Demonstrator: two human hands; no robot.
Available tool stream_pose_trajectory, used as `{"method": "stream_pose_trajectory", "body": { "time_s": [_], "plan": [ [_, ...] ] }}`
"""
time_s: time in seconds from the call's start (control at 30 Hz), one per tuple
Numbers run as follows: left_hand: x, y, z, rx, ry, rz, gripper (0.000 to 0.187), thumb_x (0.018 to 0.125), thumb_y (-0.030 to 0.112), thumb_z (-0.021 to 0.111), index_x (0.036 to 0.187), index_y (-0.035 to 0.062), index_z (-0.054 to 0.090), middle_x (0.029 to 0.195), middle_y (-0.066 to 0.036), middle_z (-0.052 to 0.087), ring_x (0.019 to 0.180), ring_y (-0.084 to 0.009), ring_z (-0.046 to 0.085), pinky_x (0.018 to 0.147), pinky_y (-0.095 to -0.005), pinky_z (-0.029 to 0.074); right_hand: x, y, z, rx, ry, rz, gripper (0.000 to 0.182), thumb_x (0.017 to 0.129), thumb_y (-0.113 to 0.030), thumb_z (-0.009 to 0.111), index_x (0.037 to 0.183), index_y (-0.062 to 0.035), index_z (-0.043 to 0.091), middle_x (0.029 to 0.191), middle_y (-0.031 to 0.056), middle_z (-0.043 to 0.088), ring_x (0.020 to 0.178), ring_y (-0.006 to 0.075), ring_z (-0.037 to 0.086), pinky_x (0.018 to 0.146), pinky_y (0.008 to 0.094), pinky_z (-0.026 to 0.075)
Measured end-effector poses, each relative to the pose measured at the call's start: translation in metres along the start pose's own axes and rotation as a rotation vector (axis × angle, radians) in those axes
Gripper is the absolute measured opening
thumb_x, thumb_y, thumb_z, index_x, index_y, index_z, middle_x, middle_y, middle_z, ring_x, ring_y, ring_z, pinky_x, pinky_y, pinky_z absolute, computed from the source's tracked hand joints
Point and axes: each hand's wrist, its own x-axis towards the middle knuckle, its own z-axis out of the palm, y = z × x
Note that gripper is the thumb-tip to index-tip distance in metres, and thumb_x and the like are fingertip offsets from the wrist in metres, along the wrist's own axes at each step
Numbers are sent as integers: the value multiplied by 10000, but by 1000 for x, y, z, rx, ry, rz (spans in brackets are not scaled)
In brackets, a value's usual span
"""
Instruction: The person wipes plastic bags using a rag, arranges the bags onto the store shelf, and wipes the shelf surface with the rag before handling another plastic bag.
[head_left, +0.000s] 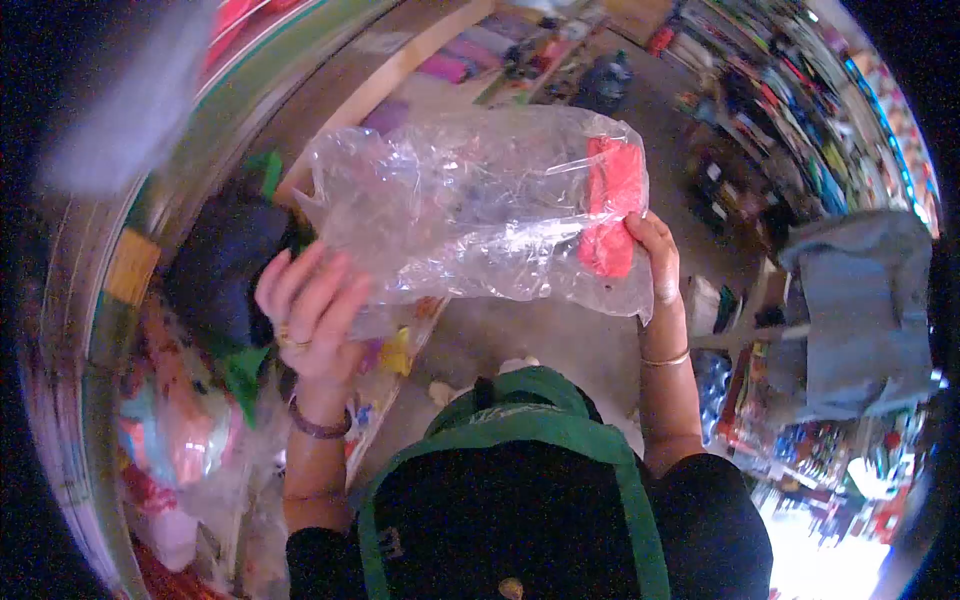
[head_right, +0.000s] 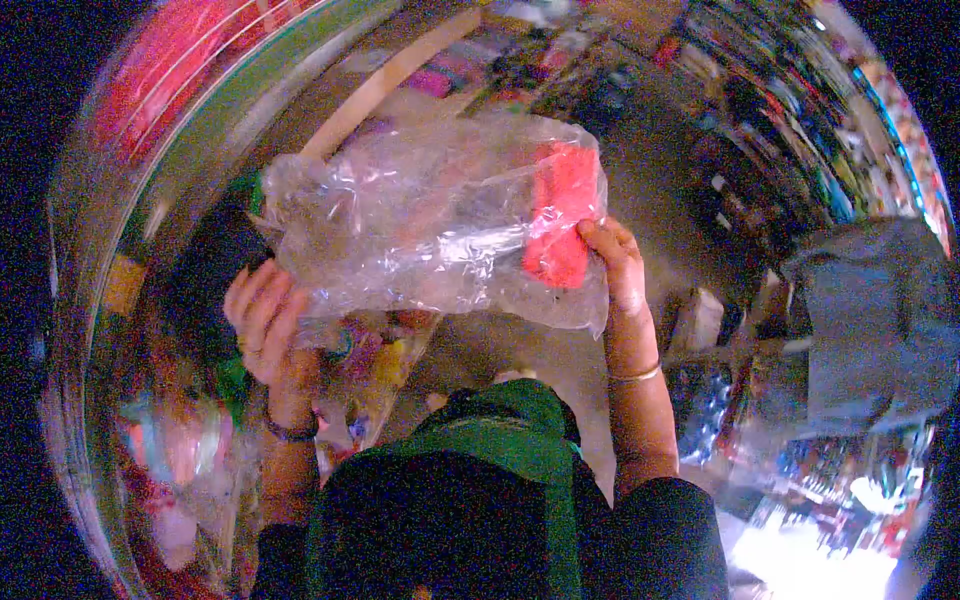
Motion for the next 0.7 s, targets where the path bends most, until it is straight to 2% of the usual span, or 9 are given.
{"method": "stream_pose_trajectory", "body": {
  "time_s": [0.03, 0.23, 0.27, 0.37, 0.43, 0.5, 0.57, 0.67, 0.7],
  "plan": [
    [7, 0, 6, -58, 7, 3, 218, 729, 73, 573, 943, 97, 607, 1039, -64, 573, 1043, -247, 504, 905, -432, 371, -5, -4, -15, -10, 55, -48, 181, 789, -141, 548, 904, -8, 590, 828, 53, 622, 707, 129, 574, 679, 240, 450],
    [27, 28, 47, -815, 471, -793, 367, 778, 90, 529, 1137, 19, 506, 1191, -180, 479, 1062, -281, 487, 903, -410, 393, -30, -8, -82, 25, 273, -276, 172, 809, -164, 547, 904, -28, 595, 847, 38, 624, 784, 111, 566, 738, 233, 436],
    [26, 38, 58, -942, 375, -946, 463, 769, 71, 541, 1216, 15, 435, 1219, -164, 457, 1092, -272, 468, 912, -406, 391, -34, -12, -83, 88, 283, -282, 165, 811, -159, 548, 905, -31, 594, 853, 36, 623, 784, 113, 567, 740, 234, 438],
    [-23, 56, 120, -1027, 67, -937, 500, 768, 51, 536, 1243, -4, 393, 1232, -160, 447, 1134, -250, 441, 943, -394, 368, -53, -27, -87, 337, 336, -330, 112, 826, -110, 539, 907, -55, 595, 868, 35, 622, 775, 122, 575, 718, 256, 461],
    [-7, 113, 155, -1532, -113, -976, 597, 754, 224, 613, 1236, -29, 368, 1258, -161, 416, 1167, -278, 399, 1011, -382, 283, -56, -27, -110, 429, 392, -387, 106, 830, -100, 539, 911, -69, 599, 865, 40, 626, 769, 126, 579, 701, 263, 470],
    [-8, 167, 186, -1582, -340, -1070, 501, 791, 127, 591, 1233, -18, 402, 1229, -133, 456, 1143, -219, 424, 983, -357, 299, -63, -17, -135, 362, 378, -365, 93, 828, -96, 553, 900, -68, 603, 859, 14, 612, 778, 107, 564, 721, 251, 459],
    [-8, 211, 209, -1938, -372, -1051, 499, 773, 112, 614, 1214, -18, 421, 1190, -124, 485, 1124, -204, 438, 961, -339, 319, -77, -16, -143, 219, 355, -311, 104, 821, -88, 568, 910, -55, 608, 894, 7, 594, 822, 95, 542, 757, 238, 439],
    [46, 264, 221, -1550, -609, -1077, 438, 754, 55, 610, 1162, -6, 461, 1114, -101, 528, 1050, -190, 492, 905, -314, 374, -87, -6, -171, 12, 255, -260, 177, 807, -73, 582, 980, -34, 592, 940, 11, 578, 898, 98, 513, 807, 245, 413],
    [45, 267, 231, -1589, -565, -1169, 403, 752, 46, 609, 1130, -1, 479, 1083, -89, 539, 1015, -181, 507, 881, -305, 388, -91, -9, -174, -6, 250, -227, 193, 805, -70, 582, 994, -31, 587, 944, 11, 576, 911, 101, 509, 816, 248, 408]
  ]
}}
